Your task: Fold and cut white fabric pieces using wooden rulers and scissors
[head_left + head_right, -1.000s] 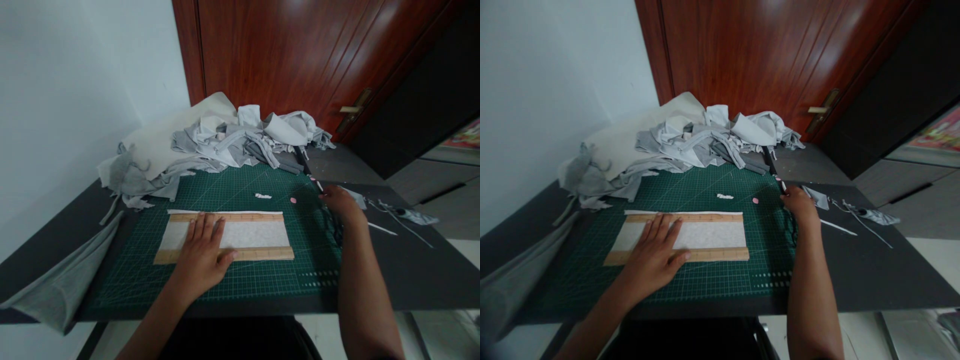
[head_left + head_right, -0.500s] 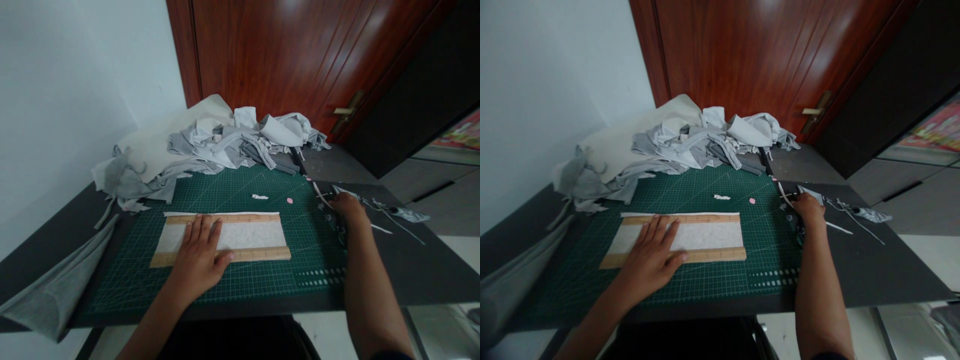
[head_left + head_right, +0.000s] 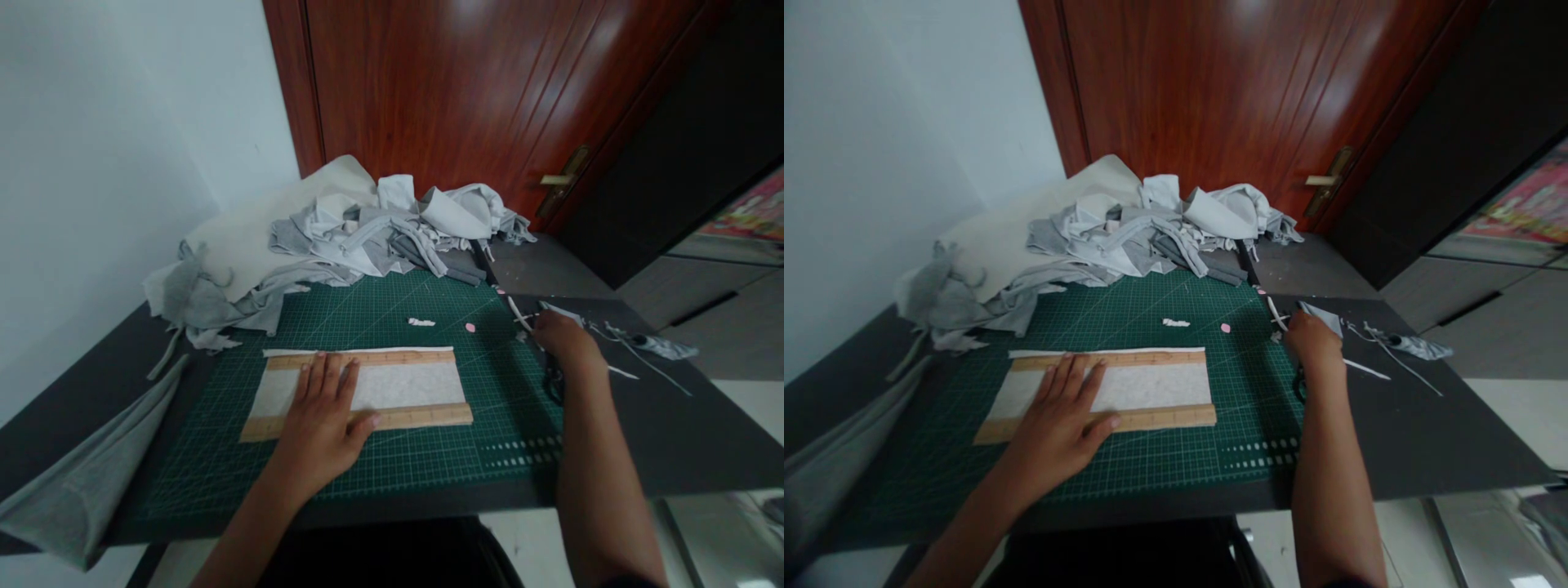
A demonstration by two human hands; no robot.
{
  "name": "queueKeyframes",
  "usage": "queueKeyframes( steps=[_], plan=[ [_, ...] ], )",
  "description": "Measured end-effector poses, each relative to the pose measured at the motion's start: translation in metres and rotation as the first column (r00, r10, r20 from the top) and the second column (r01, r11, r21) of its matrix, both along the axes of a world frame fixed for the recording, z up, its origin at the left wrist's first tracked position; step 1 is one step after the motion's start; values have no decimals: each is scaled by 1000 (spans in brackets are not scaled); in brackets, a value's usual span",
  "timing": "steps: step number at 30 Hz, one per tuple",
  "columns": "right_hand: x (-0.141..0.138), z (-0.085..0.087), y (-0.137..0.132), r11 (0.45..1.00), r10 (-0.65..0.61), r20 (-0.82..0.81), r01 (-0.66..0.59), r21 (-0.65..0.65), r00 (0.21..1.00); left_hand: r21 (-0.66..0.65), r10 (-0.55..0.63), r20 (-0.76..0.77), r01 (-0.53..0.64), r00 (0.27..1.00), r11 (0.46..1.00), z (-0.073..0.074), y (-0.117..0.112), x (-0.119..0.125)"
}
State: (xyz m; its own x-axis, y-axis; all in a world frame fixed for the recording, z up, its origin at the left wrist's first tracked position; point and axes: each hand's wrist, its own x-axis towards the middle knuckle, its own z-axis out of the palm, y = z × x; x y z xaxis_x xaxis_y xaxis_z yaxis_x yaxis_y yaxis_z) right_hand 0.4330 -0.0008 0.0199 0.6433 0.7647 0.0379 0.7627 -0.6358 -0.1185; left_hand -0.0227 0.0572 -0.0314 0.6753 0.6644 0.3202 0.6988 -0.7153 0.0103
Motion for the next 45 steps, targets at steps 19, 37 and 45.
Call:
queueKeyframes(
  steps=[19, 37, 45],
  plan=[
    [-101, -15, 51, 582, 781, -499, -728, 363, 376, -7, 6, 20, -6, 1000, 1000, 1, -2, 1],
    [-91, -15, 51, 601, 771, -482, -727, 333, 416, 1, 6, 29, -6, 1000, 1000, 0, -1, 1],
    [-91, -17, 51, 585, 784, -474, -734, 346, 401, 4, 0, 21, 0, 1000, 1000, 2, -1, 1]
  ],
)
